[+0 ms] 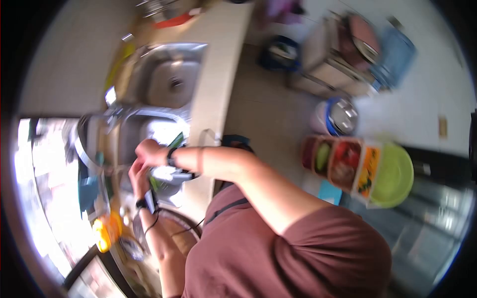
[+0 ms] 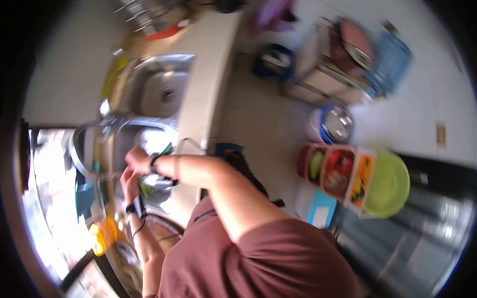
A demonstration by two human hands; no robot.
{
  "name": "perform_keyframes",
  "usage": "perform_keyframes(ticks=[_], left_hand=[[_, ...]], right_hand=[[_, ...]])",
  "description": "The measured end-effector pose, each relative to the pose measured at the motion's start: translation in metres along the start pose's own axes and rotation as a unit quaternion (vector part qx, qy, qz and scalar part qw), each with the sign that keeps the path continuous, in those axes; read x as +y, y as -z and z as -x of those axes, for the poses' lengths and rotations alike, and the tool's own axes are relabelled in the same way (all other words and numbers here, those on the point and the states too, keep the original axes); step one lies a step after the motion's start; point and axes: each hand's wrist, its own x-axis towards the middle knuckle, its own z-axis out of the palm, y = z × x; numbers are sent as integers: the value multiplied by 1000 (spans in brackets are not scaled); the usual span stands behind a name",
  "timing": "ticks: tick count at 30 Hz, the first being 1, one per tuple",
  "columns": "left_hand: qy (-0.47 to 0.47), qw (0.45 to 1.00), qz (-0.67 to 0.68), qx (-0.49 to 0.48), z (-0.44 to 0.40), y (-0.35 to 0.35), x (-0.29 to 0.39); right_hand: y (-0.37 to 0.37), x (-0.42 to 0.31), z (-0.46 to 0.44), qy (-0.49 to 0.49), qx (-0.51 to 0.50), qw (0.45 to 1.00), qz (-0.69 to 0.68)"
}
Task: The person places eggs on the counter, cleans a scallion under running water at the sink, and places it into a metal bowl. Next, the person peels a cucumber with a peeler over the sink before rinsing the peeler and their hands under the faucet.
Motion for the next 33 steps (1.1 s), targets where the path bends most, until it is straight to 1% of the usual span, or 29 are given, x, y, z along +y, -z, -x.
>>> perform_keyframes(ticks=[1,2,3,4,5,6,7,8,11,14,17,18,22,25,29,32,33], left_hand=[[-9,999,-32,6,0,0,0],[-20,999,-28,16,2,-4,4],[-28,999,-20,19,1,-5,3],[-41,999,-5,29,-1,-4,-4],[-26,999,9,45,-4,-1,-14],[-17,997,41,62,2,-8,-6],[-2,997,67,49,1,-3,-15],[-3,995,84,55,2,-2,-18],[-6,989,128,73,6,-3,-19],[1,986,132,105,5,1,-28],[14,985,132,113,7,4,-30],[19,985,129,116,8,3,-28],[2,983,143,116,11,2,-24],[7,986,118,122,12,1,-23],[20,984,138,115,12,3,-27],[43,985,107,126,12,0,-21],[41,985,110,128,12,-1,-21]], right_hand=[[7,-6,1,-24,7,999,-21],[2,-2,1,-31,31,997,-56],[6,-4,3,-55,31,992,-110],[11,-6,4,-89,24,988,-127],[5,0,2,-107,35,986,-125],[8,3,2,-110,48,981,-154],[17,0,2,-126,41,980,-149],[22,-1,1,-134,38,982,-127],[20,7,-2,-156,54,978,-124],[22,8,-3,-172,34,979,-107],[7,16,-5,-176,8,977,-120],[7,12,-4,-166,-12,982,-93],[0,0,3,-98,-57,991,-77],[-3,-3,1,-94,-79,992,-19],[-11,-2,-1,-54,-65,996,6],[-4,-11,-2,-62,-81,991,88],[-6,-10,-2,-62,-82,990,94]])
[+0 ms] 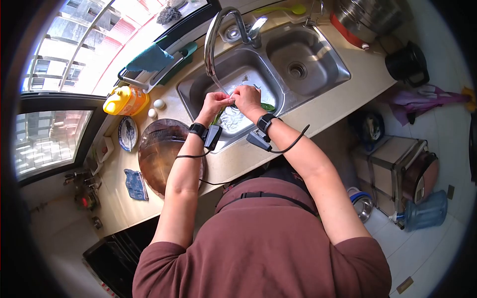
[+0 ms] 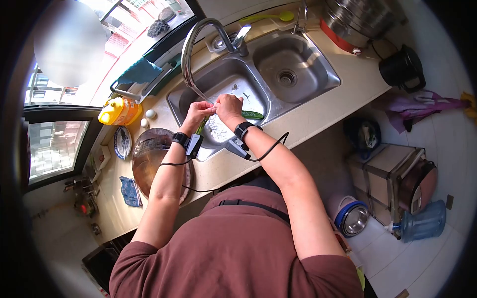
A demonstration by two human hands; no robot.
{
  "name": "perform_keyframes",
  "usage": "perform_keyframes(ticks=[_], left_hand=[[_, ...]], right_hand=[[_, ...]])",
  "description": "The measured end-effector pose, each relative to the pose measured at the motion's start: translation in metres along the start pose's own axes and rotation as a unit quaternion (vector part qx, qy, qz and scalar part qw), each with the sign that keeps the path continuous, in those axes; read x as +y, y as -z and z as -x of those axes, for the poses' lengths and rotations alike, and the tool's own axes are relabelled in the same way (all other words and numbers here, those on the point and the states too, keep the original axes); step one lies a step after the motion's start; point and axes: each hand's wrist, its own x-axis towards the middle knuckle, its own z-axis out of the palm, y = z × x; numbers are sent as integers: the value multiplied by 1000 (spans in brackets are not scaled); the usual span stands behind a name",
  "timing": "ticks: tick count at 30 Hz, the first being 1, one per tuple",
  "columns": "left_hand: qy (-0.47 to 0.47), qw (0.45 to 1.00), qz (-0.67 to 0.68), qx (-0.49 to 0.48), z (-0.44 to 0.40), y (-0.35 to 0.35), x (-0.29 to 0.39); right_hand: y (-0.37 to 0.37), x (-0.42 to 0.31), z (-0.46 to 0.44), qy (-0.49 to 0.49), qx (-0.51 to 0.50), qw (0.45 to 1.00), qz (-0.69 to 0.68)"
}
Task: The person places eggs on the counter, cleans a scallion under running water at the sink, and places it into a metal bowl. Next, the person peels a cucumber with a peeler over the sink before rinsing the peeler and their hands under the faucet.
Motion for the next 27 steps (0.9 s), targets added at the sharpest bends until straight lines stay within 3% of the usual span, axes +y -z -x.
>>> perform_keyframes(ticks=[5,9,13,16,19,22,24,26,27], left_hand=[[10,1000,-19,12,2,0,8],[24,999,-18,20,5,0,2],[15,999,24,29,1,2,-12],[-6,997,57,45,-4,2,-17],[-25,995,27,93,-13,6,-26],[-43,989,93,109,-20,11,-29],[-66,987,92,115,-24,15,-29],[-81,980,152,104,-26,10,-26],[-85,973,191,94,-28,7,-25]], right_hand=[[-3,3,0,47,19,998,40],[1,12,-8,-32,31,999,26],[5,17,-13,-18,57,998,0],[20,6,-14,-3,-22,998,53],[5,-9,-13,106,184,966,148],[-2,-19,-33,85,35,996,-20],[-20,-25,-51,72,55,989,-120],[-32,-21,-71,-50,-144,941,-302],[-16,-37,-63,-148,-191,865,-440]])
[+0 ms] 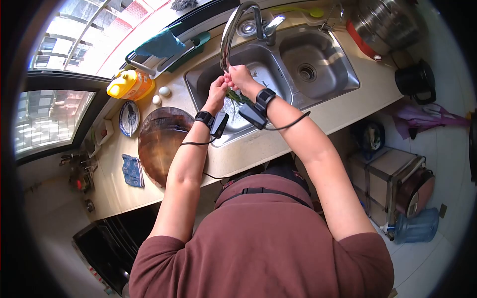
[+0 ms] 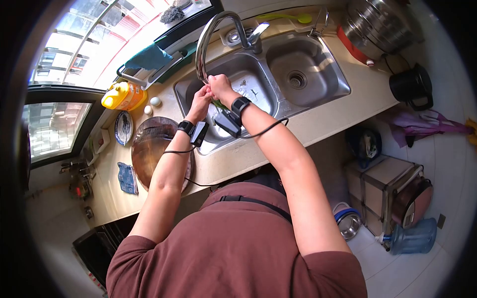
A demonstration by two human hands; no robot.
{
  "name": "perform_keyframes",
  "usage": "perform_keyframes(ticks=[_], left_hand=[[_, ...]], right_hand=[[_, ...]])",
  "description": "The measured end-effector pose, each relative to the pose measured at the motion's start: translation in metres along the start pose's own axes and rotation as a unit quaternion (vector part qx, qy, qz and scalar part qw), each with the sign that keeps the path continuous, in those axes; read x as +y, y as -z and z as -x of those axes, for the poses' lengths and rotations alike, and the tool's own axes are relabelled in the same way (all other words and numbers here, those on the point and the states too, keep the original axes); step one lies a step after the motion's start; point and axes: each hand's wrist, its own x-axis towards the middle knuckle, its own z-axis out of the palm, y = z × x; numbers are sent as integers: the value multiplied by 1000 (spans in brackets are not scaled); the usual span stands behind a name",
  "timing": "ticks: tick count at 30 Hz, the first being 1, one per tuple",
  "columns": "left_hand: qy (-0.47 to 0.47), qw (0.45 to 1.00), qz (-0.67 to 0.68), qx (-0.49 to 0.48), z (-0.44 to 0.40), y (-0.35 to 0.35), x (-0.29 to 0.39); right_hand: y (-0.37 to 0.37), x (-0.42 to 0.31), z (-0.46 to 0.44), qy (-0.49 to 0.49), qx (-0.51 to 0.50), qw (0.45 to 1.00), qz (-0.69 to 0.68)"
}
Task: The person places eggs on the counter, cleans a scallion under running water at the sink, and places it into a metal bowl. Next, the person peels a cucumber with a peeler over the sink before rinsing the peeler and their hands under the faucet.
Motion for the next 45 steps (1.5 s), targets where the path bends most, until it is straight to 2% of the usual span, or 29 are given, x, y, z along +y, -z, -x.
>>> perform_keyframes(ticks=[1,3,5,6,7,8,9,11,12,16,19,23,25,27,28,29,30,31,33,34,36,37,38,41,42,43,45], left_hand=[[0,999,41,-7,0,-3,2],[-24,999,36,-28,-6,2,-4],[-31,998,32,-33,-5,-6,-4],[-64,997,21,23,-2,-22,3],[-51,997,62,18,1,-26,6],[-37,994,103,13,4,-30,10],[-22,989,143,7,5,-31,8],[-34,997,71,-7,1,-32,7],[-40,998,35,-13,-2,-31,7],[-33,995,-95,-27,-7,-25,3],[-53,992,-107,-26,-6,-27,4],[-62,989,-133,-2,-2,-27,12],[-65,988,-140,2,-3,-23,10],[-75,989,-131,-6,-4,-20,8],[-71,988,-140,-5,-3,-20,10],[-66,987,-149,-4,0,-20,11],[-62,985,-158,-3,2,-21,13],[-58,986,-158,-5,1,-21,16],[-44,987,-156,-4,3,-20,15],[-71,986,-147,-17,4,-20,12],[-53,985,-163,-14,8,-19,12],[-46,984,-172,-11,9,-18,13],[-49,987,-154,-8,11,-19,14],[-53,986,-155,-18,12,-17,14],[-48,987,-154,-16,12,-16,16],[-43,987,-155,-15,13,-14,18],[-43,989,-141,-13,15,-11,19]], right_hand=[[0,3,-5,-12,-20,999,-49],[-1,4,-16,-38,-60,987,-145],[-4,8,-23,-8,-32,999,-22],[-7,3,-16,25,-32,998,43],[-9,-6,-9,58,-32,992,108],[-10,-15,-1,10,-9,986,166],[-7,-13,1,31,4,976,215],[1,-14,4,73,29,948,310],[5,-7,8,186,62,942,273],[39,-6,15,267,82,844,457],[60,-15,19,156,71,904,391],[75,-36,33,192,27,961,197],[82,-45,44,73,-38,997,7],[95,-24,42,-23,-95,971,-219],[99,3,37,-42,-92,971,-218],[96,35,24,-42,34,982,181],[96,56,23,26,107,919,379],[94,61,27,94,176,806,557],[96,56,28,155,161,828,515],[95,53,33,180,154,839,491],[94,36,34,81,90,955,272],[92,25,33,32,54,986,153],[89,19,39,47,47,995,68],[98,45,28,-82,53,980,175],[88,42,47,53,106,831,544],[81,39,53,8,89,819,566],[80,39,43,106,-5,914,390]])
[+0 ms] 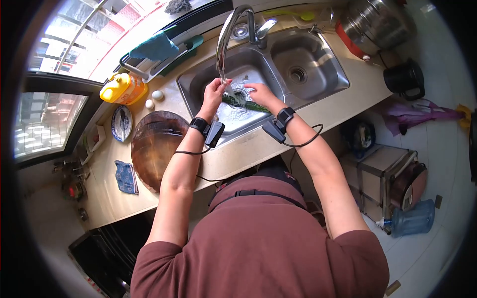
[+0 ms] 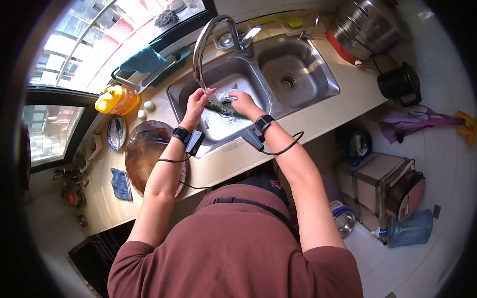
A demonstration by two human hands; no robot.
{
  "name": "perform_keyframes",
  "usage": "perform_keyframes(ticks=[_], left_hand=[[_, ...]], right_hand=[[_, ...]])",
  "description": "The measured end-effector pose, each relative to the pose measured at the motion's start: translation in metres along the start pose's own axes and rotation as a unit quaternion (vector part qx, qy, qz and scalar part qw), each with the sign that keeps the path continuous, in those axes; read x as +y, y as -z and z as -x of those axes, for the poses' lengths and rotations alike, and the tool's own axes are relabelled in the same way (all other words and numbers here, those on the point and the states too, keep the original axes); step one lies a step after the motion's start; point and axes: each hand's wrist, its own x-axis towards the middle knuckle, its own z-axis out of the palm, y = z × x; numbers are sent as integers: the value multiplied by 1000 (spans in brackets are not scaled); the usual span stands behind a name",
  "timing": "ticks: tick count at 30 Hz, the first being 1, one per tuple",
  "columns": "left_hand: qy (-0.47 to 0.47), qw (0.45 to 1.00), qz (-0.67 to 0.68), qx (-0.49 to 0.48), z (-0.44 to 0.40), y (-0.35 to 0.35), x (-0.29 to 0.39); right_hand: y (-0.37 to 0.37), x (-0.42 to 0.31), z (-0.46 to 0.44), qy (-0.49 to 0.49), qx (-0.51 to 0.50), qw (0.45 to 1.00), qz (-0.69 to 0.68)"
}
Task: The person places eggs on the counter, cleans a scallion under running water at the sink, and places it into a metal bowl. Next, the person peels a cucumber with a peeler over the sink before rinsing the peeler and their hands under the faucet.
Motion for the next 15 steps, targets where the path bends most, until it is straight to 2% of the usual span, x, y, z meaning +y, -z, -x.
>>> perform_keyframes(ticks=[1,2,3,4,5,6,7,10,13,15], left_hand=[[-6,1000,15,2,0,0,0],[-11,999,31,3,0,0,-1],[-11,1000,20,5,1,0,0],[-1,1000,23,6,2,1,1],[3,1000,27,1,3,1,2],[4,1000,31,-3,4,1,2],[0,1000,18,-2,4,1,3],[17,999,31,-5,4,3,2],[17,999,37,15,4,2,2],[14,999,32,33,3,6,-3]], right_hand=[[4,-4,3,-69,-27,980,-185],[7,-9,7,-135,-52,920,-363],[10,-19,11,-192,-73,824,-527],[2,-16,12,-193,-16,829,-524],[1,-18,15,-187,6,948,-259],[1,-20,17,-168,27,985,30],[-3,-14,14,-156,71,984,36],[-7,-17,11,-96,139,980,-107],[-23,-31,-7,-20,178,983,50],[-29,-48,-23,-8,169,985,-14]])
